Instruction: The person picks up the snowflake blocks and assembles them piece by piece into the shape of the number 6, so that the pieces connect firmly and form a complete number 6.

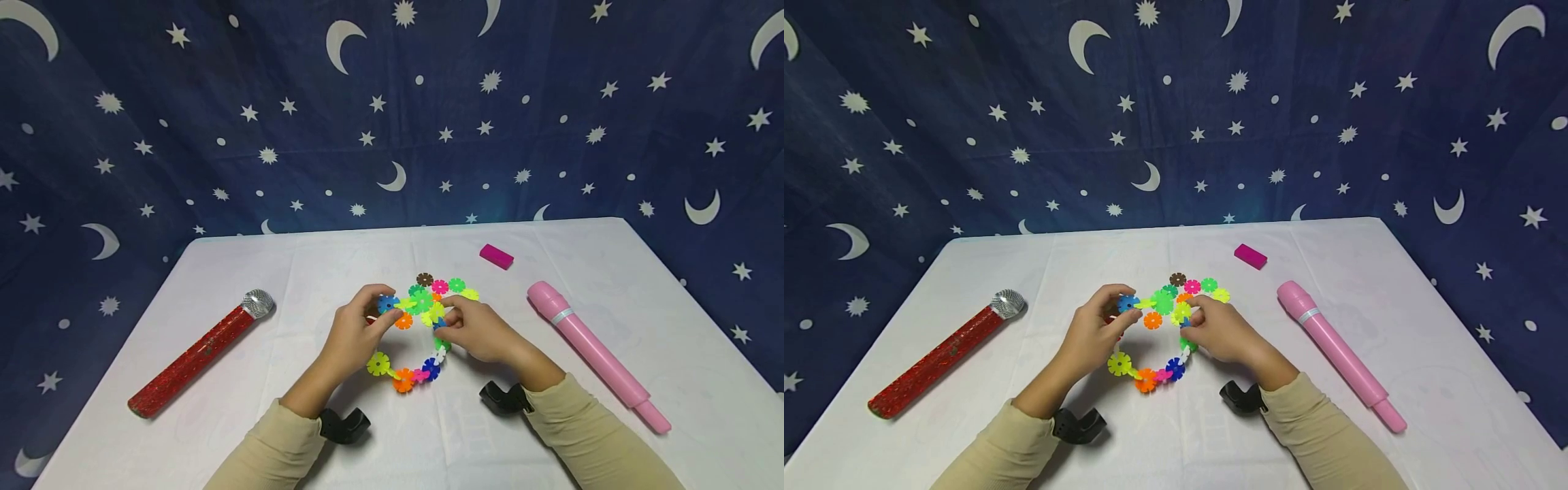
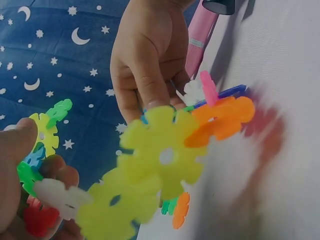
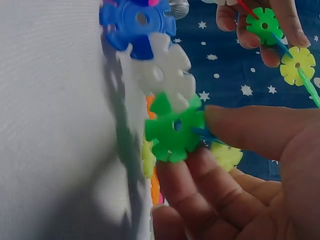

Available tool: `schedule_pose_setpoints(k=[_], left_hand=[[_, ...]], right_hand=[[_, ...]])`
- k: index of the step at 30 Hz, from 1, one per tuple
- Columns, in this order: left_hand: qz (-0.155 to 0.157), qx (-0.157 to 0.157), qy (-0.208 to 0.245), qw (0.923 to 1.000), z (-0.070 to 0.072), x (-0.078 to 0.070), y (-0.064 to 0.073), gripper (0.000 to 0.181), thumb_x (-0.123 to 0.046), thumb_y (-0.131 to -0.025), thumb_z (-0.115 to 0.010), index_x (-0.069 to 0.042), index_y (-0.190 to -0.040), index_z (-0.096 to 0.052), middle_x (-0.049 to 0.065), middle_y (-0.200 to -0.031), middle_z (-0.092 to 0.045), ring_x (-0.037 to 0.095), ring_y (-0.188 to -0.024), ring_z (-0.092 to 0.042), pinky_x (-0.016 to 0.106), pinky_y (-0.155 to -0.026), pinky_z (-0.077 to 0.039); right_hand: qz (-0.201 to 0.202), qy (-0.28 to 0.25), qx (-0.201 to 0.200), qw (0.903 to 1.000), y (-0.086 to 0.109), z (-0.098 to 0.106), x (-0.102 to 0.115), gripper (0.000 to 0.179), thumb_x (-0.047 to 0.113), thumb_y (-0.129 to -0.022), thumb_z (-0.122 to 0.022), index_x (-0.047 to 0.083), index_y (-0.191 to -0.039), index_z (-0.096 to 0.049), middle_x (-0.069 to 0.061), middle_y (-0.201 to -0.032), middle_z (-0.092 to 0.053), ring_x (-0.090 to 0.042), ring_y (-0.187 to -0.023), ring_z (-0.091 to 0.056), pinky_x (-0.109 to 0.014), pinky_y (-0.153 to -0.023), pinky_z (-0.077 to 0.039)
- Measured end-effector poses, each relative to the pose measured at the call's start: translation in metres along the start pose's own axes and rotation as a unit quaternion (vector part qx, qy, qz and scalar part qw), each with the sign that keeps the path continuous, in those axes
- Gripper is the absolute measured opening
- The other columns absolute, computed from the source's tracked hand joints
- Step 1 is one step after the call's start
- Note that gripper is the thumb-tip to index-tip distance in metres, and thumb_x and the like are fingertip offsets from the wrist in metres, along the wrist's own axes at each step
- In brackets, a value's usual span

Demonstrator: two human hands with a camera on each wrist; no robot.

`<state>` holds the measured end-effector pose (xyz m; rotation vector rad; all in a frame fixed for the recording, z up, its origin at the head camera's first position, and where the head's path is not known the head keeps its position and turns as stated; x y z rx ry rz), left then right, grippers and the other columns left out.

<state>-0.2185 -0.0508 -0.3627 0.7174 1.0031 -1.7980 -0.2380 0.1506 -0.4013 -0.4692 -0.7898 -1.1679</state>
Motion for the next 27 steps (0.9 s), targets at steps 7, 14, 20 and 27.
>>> schedule_pose_setpoints(k=[7,14,20,27], left_hand=[[0.000,0.000,0.006,1.0000,0.004,0.000,0.000,0.029,-0.012,-0.092,-0.073,-0.006,-0.117,-0.058,0.006,-0.098,-0.073,0.016,-0.077,-0.064,0.032,-0.073,-0.056],[0.015,0.004,0.006,0.9999,0.005,0.002,-0.001,0.031,-0.013,-0.092,-0.074,-0.007,-0.119,-0.058,0.006,-0.102,-0.073,0.018,-0.080,-0.065,0.033,-0.073,-0.057],[0.018,0.000,0.002,0.9998,0.007,0.002,-0.002,0.037,-0.014,-0.092,-0.074,-0.007,-0.126,-0.062,0.004,-0.095,-0.071,0.018,-0.080,-0.065,0.032,-0.073,-0.057],[0.020,-0.001,-0.005,0.9998,0.008,0.003,-0.003,0.029,-0.014,-0.093,-0.074,-0.010,-0.121,-0.068,0.002,-0.091,-0.069,0.017,-0.078,-0.064,0.030,-0.069,-0.057]], right_hand=[[0.042,-0.025,-0.067,0.9966,0.004,0.014,0.010,0.045,0.014,-0.091,-0.070,-0.008,-0.128,-0.057,-0.004,-0.096,-0.065,-0.022,-0.090,-0.061,-0.042,-0.086,-0.051],[0.078,-0.027,-0.089,0.9926,0.008,0.017,0.018,0.043,0.011,-0.090,-0.071,-0.006,-0.128,-0.060,-0.003,-0.096,-0.066,-0.022,-0.092,-0.063,-0.045,-0.088,-0.052],[0.091,-0.027,-0.097,0.9908,0.009,0.019,0.022,0.037,0.009,-0.089,-0.072,-0.005,-0.122,-0.062,-0.002,-0.095,-0.065,-0.022,-0.092,-0.063,-0.045,-0.088,-0.052],[0.096,-0.035,-0.095,0.9902,0.010,0.020,0.023,0.030,0.007,-0.090,-0.071,-0.004,-0.117,-0.063,-0.003,-0.095,-0.063,-0.022,-0.093,-0.062,-0.043,-0.086,-0.055]])
Point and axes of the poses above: each hand's wrist, its own y-axis away from the middle knuckle, its own z-axis out of the back of the hand, x = y × z, the point moved 6 cm from there along -y, towards the middle knuckle
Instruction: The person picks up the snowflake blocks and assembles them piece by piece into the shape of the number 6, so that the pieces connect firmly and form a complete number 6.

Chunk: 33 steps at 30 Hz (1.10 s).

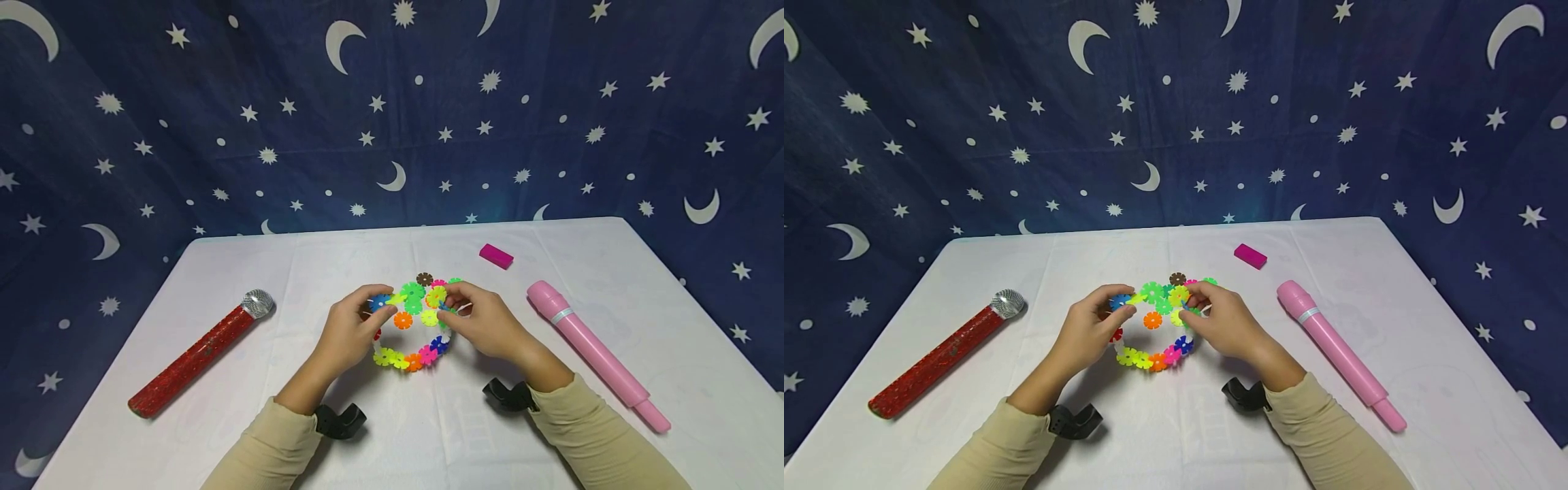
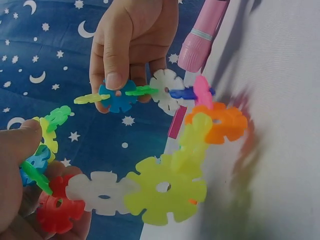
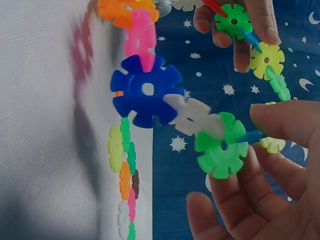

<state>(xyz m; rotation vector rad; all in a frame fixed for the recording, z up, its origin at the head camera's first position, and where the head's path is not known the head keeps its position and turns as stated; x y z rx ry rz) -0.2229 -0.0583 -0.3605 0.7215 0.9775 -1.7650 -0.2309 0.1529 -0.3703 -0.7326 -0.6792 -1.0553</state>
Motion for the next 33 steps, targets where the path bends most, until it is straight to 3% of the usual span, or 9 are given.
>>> schedule_pose_setpoints(k=[8,15,19,24,33], left_hand=[[-0.004,0.021,0.000,0.9998,-0.002,0.001,0.001,0.027,-0.014,-0.096,-0.069,-0.014,-0.123,-0.066,0.004,-0.093,-0.068,0.018,-0.071,-0.061,0.031,-0.061,-0.054],[-0.038,0.037,-0.008,0.9986,-0.003,0.000,0.000,0.040,-0.006,-0.097,-0.066,-0.009,-0.136,-0.058,0.006,-0.117,-0.067,0.015,-0.080,-0.060,0.028,-0.073,-0.056],[-0.033,0.047,-0.019,0.9982,-0.005,0.000,0.000,0.043,-0.003,-0.098,-0.062,-0.010,-0.139,-0.055,0.006,-0.122,-0.065,0.016,-0.079,-0.058,0.029,-0.070,-0.054],[-0.025,0.057,-0.048,0.9969,-0.006,0.002,-0.001,0.048,0.000,-0.095,-0.055,-0.012,-0.141,-0.054,0.007,-0.122,-0.063,0.019,-0.094,-0.059,0.037,-0.081,-0.050],[-0.004,0.086,-0.052,0.9949,-0.013,0.008,0.001,0.051,-0.002,-0.093,-0.058,-0.016,-0.142,-0.056,0.010,-0.117,-0.059,0.024,-0.103,-0.057,0.045,-0.089,-0.049]], right_hand=[[-0.002,0.015,0.005,0.9999,0.001,0.001,0.000,0.033,0.011,-0.090,-0.073,-0.002,-0.119,-0.065,-0.004,-0.103,-0.069,-0.021,-0.095,-0.064,-0.037,-0.079,-0.054],[0.001,0.012,0.003,0.9999,0.001,0.003,0.003,0.036,0.012,-0.088,-0.076,-0.003,-0.119,-0.066,-0.011,-0.103,-0.069,-0.021,-0.093,-0.063,-0.038,-0.079,-0.054],[-0.007,0.010,0.006,0.9999,0.001,0.003,0.001,0.037,0.014,-0.087,-0.078,-0.003,-0.118,-0.066,-0.012,-0.103,-0.069,-0.021,-0.091,-0.063,-0.038,-0.078,-0.054],[-0.022,0.007,0.021,0.9995,0.000,0.003,-0.004,0.040,0.016,-0.088,-0.077,-0.003,-0.121,-0.064,-0.007,-0.100,-0.068,-0.021,-0.089,-0.063,-0.035,-0.074,-0.053],[-0.030,-0.038,0.065,0.9967,-0.002,0.003,-0.015,0.042,0.014,-0.091,-0.073,-0.009,-0.123,-0.057,-0.010,-0.104,-0.065,-0.024,-0.097,-0.062,-0.039,-0.087,-0.053]])
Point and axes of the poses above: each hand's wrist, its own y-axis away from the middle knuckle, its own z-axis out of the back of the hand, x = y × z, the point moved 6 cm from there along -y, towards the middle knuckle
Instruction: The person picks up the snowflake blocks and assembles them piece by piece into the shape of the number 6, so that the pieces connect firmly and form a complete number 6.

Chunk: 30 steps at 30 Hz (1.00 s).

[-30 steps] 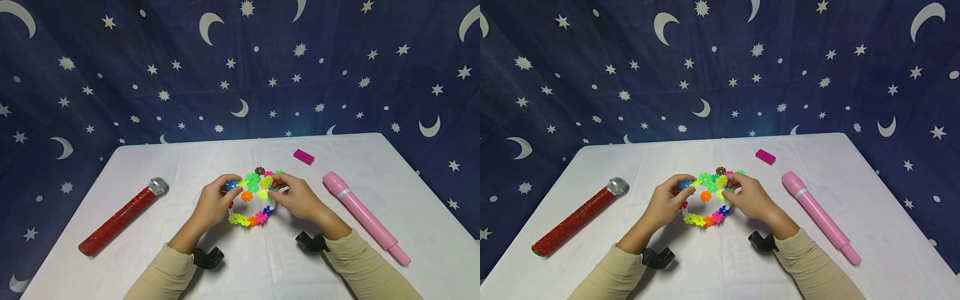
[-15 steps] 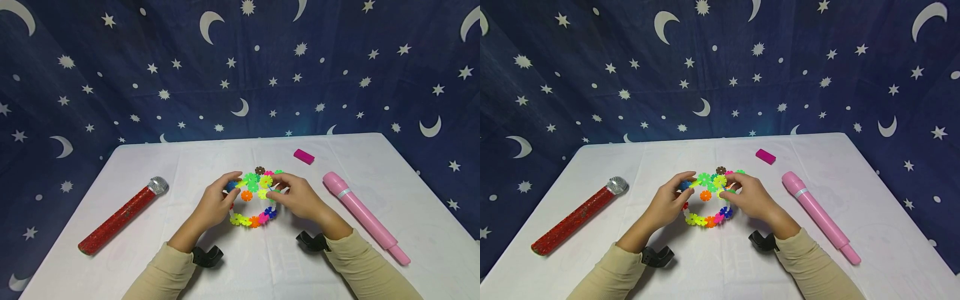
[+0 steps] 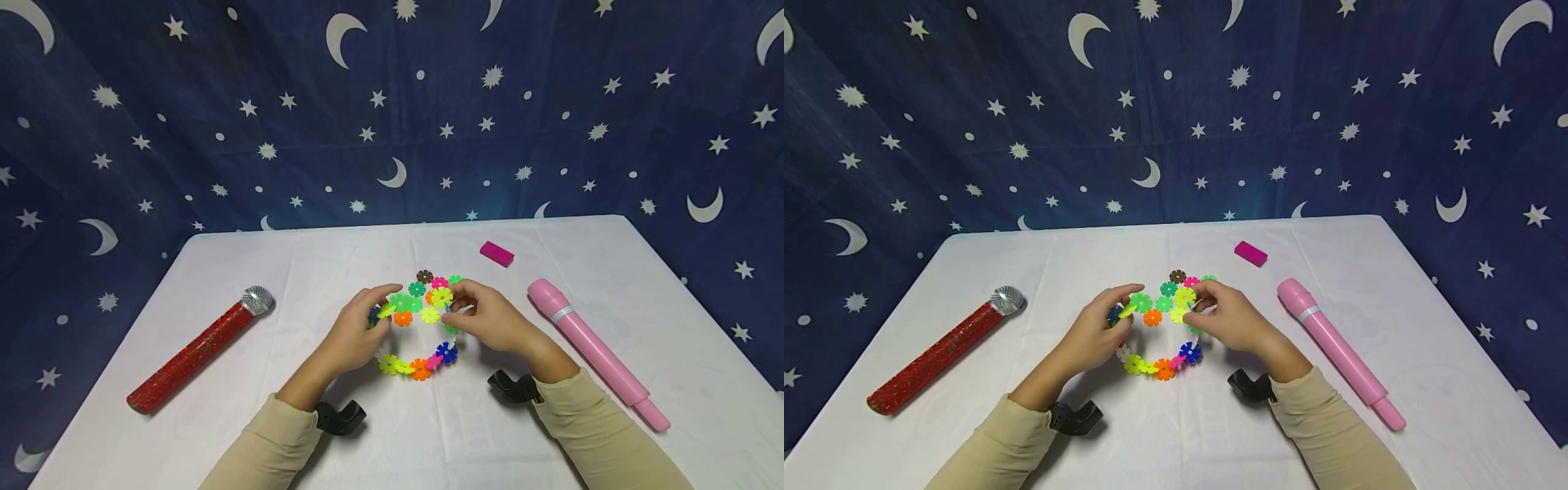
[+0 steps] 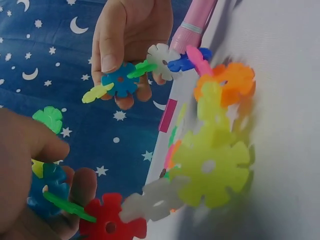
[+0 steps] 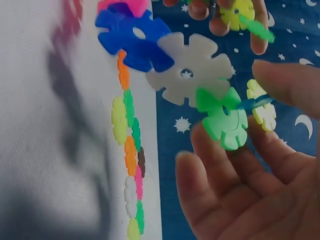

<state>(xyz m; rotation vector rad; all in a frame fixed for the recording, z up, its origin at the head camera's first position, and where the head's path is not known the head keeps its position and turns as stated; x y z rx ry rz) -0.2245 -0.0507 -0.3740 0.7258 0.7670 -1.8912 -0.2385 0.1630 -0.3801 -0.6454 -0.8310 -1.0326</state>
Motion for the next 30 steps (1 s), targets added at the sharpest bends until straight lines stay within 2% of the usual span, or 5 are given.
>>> schedule_pose_setpoints(k=[5,11,16,20,30], left_hand=[[0.011,0.013,0.008,0.9998,-0.004,0.001,0.000,0.047,-0.013,-0.097,-0.066,-0.017,-0.143,-0.055,0.010,-0.121,-0.060,0.026,-0.111,-0.057,0.048,-0.095,-0.048],[0.019,0.029,0.004,0.9994,-0.005,0.000,0.000,0.050,-0.013,-0.097,-0.068,-0.019,-0.144,-0.053,0.009,-0.123,-0.063,0.027,-0.117,-0.058,0.050,-0.101,-0.046],[0.009,0.049,0.001,0.9988,-0.007,-0.003,0.001,0.052,-0.007,-0.096,-0.065,-0.016,-0.146,-0.050,0.008,-0.121,-0.065,0.027,-0.117,-0.058,0.048,-0.100,-0.046],[0.004,0.052,0.005,0.9987,-0.008,-0.006,0.002,0.050,-0.006,-0.097,-0.065,-0.015,-0.144,-0.051,0.007,-0.121,-0.065,0.026,-0.116,-0.058,0.047,-0.098,-0.048],[-0.004,0.062,0.014,0.9979,-0.009,-0.010,0.004,0.046,-0.006,-0.098,-0.064,-0.014,-0.141,-0.053,0.005,-0.116,-0.067,0.021,-0.102,-0.062,0.042,-0.087,-0.050]], right_hand=[[-0.014,-0.031,0.038,0.9987,-0.001,-0.002,-0.004,0.049,0.013,-0.090,-0.075,-0.011,-0.128,-0.053,-0.014,-0.110,-0.063,-0.024,-0.096,-0.064,-0.032,-0.086,-0.053],[-0.005,-0.019,0.076,0.9969,0.001,-0.008,-0.001,0.052,0.013,-0.089,-0.076,-0.009,-0.132,-0.055,-0.011,-0.109,-0.062,-0.020,-0.092,-0.064,-0.034,-0.085,-0.053],[0.014,0.002,0.089,0.9959,0.003,-0.015,0.004,0.051,0.018,-0.091,-0.075,-0.007,-0.132,-0.057,-0.009,-0.107,-0.063,-0.018,-0.090,-0.063,-0.031,-0.081,-0.053],[0.020,0.008,0.092,0.9956,0.004,-0.018,0.008,0.053,0.020,-0.091,-0.074,-0.008,-0.132,-0.057,-0.010,-0.108,-0.063,-0.017,-0.090,-0.063,-0.031,-0.080,-0.053],[0.038,0.020,0.091,0.9949,0.005,-0.020,0.013,0.050,0.020,-0.091,-0.075,-0.004,-0.132,-0.059,-0.007,-0.107,-0.063,-0.017,-0.090,-0.063,-0.031,-0.078,-0.054]])
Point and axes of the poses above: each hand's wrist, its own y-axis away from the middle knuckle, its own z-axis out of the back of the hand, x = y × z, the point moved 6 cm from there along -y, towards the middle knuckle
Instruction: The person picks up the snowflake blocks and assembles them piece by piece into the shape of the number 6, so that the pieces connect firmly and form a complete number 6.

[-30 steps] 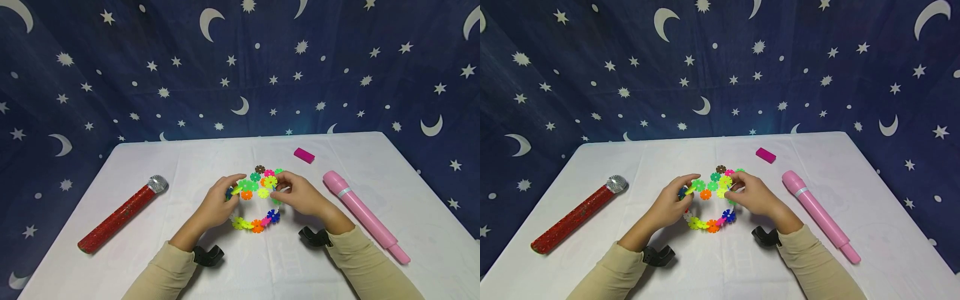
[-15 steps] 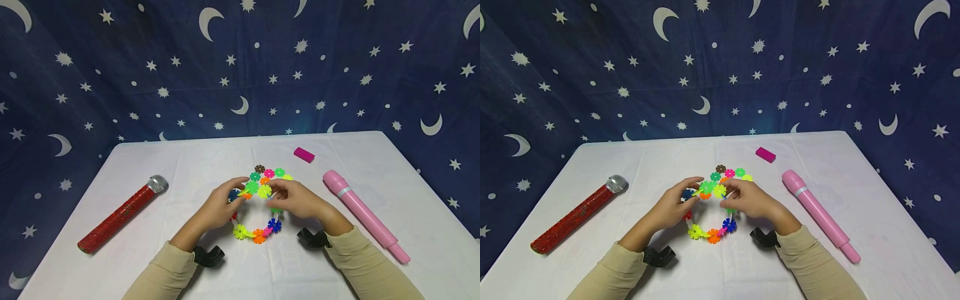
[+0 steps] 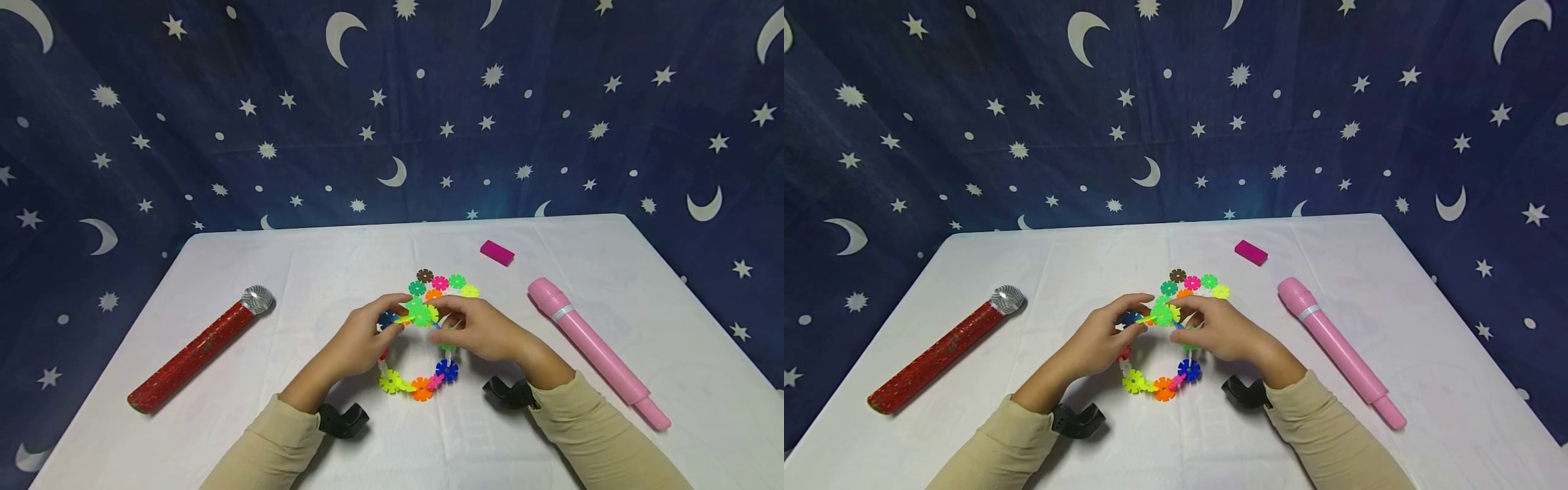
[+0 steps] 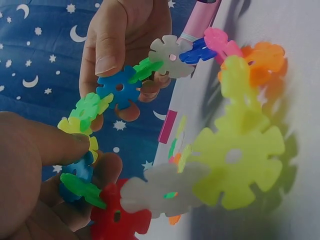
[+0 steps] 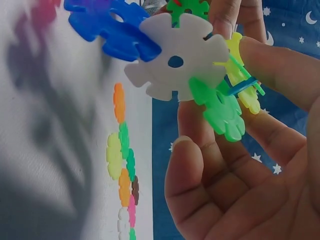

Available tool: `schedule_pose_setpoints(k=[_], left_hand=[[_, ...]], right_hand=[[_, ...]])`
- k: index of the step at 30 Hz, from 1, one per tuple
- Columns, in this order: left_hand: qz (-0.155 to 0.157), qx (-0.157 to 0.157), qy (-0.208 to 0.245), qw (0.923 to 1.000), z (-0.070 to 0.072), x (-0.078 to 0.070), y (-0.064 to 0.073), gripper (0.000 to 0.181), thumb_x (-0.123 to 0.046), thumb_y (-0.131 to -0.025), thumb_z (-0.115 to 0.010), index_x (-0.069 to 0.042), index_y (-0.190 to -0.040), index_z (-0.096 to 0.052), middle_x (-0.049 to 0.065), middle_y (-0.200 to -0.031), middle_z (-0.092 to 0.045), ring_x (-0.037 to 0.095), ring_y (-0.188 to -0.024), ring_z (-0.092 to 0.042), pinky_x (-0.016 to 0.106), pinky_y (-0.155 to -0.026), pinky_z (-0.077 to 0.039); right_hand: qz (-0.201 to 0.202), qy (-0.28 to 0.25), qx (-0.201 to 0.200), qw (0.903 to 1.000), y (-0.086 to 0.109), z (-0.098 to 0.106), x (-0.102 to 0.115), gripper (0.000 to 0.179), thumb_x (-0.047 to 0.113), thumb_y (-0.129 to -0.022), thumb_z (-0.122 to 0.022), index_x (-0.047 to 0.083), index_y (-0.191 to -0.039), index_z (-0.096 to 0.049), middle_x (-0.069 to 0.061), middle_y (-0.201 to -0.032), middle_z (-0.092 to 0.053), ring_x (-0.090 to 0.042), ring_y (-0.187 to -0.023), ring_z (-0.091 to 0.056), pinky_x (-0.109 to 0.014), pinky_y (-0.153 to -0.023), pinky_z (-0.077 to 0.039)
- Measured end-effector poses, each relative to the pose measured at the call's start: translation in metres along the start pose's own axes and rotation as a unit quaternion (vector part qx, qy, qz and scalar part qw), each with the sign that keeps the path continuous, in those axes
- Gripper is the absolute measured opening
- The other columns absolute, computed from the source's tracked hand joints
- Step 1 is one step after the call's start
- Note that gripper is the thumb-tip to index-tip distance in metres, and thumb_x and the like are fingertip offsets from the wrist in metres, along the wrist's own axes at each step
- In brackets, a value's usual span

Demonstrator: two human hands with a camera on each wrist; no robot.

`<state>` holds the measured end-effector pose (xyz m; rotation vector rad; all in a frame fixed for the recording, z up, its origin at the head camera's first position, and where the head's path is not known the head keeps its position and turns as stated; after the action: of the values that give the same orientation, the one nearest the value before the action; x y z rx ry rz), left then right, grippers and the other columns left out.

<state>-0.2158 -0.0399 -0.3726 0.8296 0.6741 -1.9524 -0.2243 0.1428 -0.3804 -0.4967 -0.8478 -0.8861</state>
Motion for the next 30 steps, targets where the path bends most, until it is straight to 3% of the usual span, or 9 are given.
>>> schedule_pose_setpoints(k=[5,11,15,22,30], left_hand=[[-0.005,-0.003,-0.003,1.0000,0.0000,-0.0002,0.0002,0.044,-0.007,-0.098,-0.063,-0.014,-0.140,-0.054,0.004,-0.116,-0.068,0.019,-0.099,-0.063,0.039,-0.083,-0.050],[-0.007,-0.008,0.005,0.9999,-0.0006,0.0005,0.0000,0.040,-0.006,-0.097,-0.063,-0.011,-0.136,-0.057,0.003,-0.115,-0.068,0.016,-0.090,-0.061,0.033,-0.075,-0.049],[-0.003,-0.016,0.002,0.9999,-0.0006,0.0017,0.0003,0.037,-0.005,-0.096,-0.063,-0.009,-0.133,-0.058,0.003,-0.112,-0.068,0.016,-0.086,-0.058,0.032,-0.074,-0.049],[0.014,-0.029,0.002,0.9995,-0.0015,0.0042,0.0000,0.034,-0.005,-0.096,-0.063,-0.007,-0.130,-0.060,0.003,-0.112,-0.068,0.016,-0.089,-0.059,0.034,-0.079,-0.051],[0.000,-0.021,0.006,0.9998,-0.0048,-0.0016,0.0005,0.031,-0.006,-0.096,-0.065,-0.008,-0.127,-0.062,0.001,-0.109,-0.066,0.015,-0.091,-0.059,0.033,-0.080,-0.052]], right_hand=[[-0.002,0.008,-0.002,1.0000,-0.0004,-0.0014,0.0009,0.048,0.020,-0.091,-0.075,-0.002,-0.131,-0.060,-0.004,-0.105,-0.063,-0.018,-0.091,-0.062,-0.032,-0.079,-0.054],[-0.012,-0.021,0.000,0.9997,-0.0011,-0.0043,0.0008,0.017,0.014,-0.092,-0.068,0.005,-0.103,-0.058,-0.001,-0.086,-0.058,-0.019,-0.080,-0.057,-0.030,-0.069,-0.048],[-0.025,-0.047,-0.001,0.9986,-0.0008,-0.0053,-0.0003,0.017,0.013,-0.093,-0.065,0.006,-0.095,-0.050,-0.001,-0.072,-0.048,-0.018,-0.063,-0.048,-0.027,-0.058,-0.040],[-0.034,-0.076,-0.023,0.9962,-0.0014,-0.0044,-0.0017,0.012,0.007,-0.092,-0.060,0.004,-0.093,-0.048,-0.001,-0.065,-0.040,-0.016,-0.057,-0.040,-0.025,-0.054,-0.034],[-0.041,-0.078,-0.073,0.9934,-0.0040,-0.0035,-0.0052,0.013,0.019,-0.097,-0.064,0.006,-0.097,-0.061,-0.004,-0.070,-0.058,-0.021,-0.062,-0.057,-0.030,-0.058,-0.047]])
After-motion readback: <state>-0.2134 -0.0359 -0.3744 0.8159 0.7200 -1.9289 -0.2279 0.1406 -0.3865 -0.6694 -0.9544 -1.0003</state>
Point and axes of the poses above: each hand's wrist, its own y-axis away from the middle knuckle, its own z-axis out of the back of the hand, x = y × z, the point moved 6 cm from there along -y, towards the middle knuckle
